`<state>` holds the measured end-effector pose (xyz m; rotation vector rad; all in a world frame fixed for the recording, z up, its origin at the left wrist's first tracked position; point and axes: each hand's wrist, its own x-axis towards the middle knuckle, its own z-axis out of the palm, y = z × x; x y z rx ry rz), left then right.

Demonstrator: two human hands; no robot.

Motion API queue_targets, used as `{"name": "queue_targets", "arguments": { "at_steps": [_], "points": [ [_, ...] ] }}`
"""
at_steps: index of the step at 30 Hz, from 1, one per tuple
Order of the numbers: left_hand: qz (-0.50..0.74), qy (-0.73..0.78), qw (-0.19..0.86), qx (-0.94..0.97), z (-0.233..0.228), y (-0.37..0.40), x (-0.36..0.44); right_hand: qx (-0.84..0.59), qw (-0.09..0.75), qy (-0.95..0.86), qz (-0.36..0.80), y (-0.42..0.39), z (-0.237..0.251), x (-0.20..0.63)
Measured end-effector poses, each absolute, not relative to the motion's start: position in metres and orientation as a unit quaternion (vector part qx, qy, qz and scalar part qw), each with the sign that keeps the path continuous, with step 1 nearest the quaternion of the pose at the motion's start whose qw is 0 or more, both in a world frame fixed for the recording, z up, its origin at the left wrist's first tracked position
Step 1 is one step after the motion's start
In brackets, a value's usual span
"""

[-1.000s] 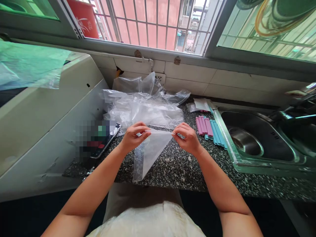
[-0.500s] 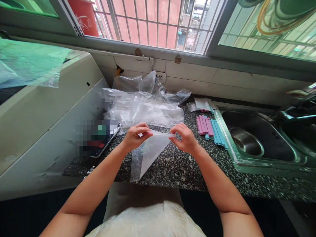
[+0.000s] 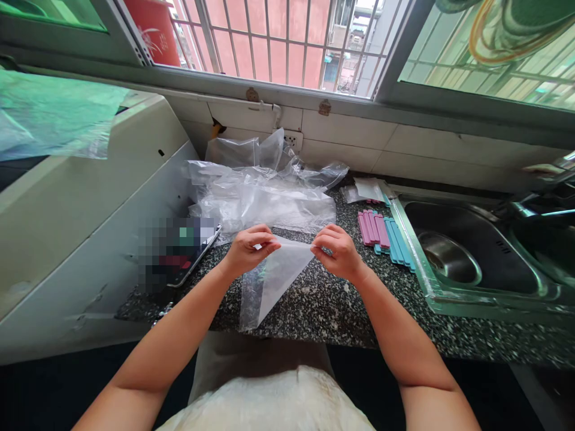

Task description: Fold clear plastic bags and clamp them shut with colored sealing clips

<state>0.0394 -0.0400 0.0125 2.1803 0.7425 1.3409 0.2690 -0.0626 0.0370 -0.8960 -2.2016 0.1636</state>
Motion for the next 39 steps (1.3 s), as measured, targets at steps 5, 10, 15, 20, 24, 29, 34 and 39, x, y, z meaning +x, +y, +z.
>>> {"name": "queue_targets", "arguments": {
  "at_steps": [5, 10, 15, 20, 24, 29, 34, 39],
  "points": [
    [0.496, 0.266, 0.229, 0.794, 0.011, -0.04, 0.041, -0.355, 0.358, -0.863, 0.047, -0.062, 0.036, 0.269],
    [0.502, 0.268, 0.216, 0.793, 0.011, -0.04, 0.041, -0.372, 0.343, -0.863, 0.01, -0.062, 0.031, 0.269],
    [0.495, 0.259, 0.22, 0.8, 0.011, -0.042, 0.044, -0.355, 0.352, -0.866, -0.002, -0.064, 0.028, 0.263],
    [0.491, 0.25, 0.221, 0.805, 0.009, -0.044, 0.046, -0.348, 0.355, -0.868, 0.013, -0.065, 0.028, 0.259],
    [0.493, 0.244, 0.222, 0.805, 0.009, -0.043, 0.046, -0.346, 0.351, -0.87, 0.009, -0.064, 0.028, 0.26],
    [0.494, 0.238, 0.221, 0.806, 0.009, -0.042, 0.046, -0.336, 0.349, -0.875, 0.005, -0.063, 0.027, 0.26],
    [0.49, 0.245, 0.22, 0.807, 0.009, -0.043, 0.046, -0.33, 0.351, -0.876, 0.009, -0.063, 0.028, 0.261],
    [0.473, 0.242, 0.213, 0.82, 0.009, -0.044, 0.046, -0.341, 0.351, -0.872, 0.017, -0.063, 0.029, 0.263]
  ]
}}
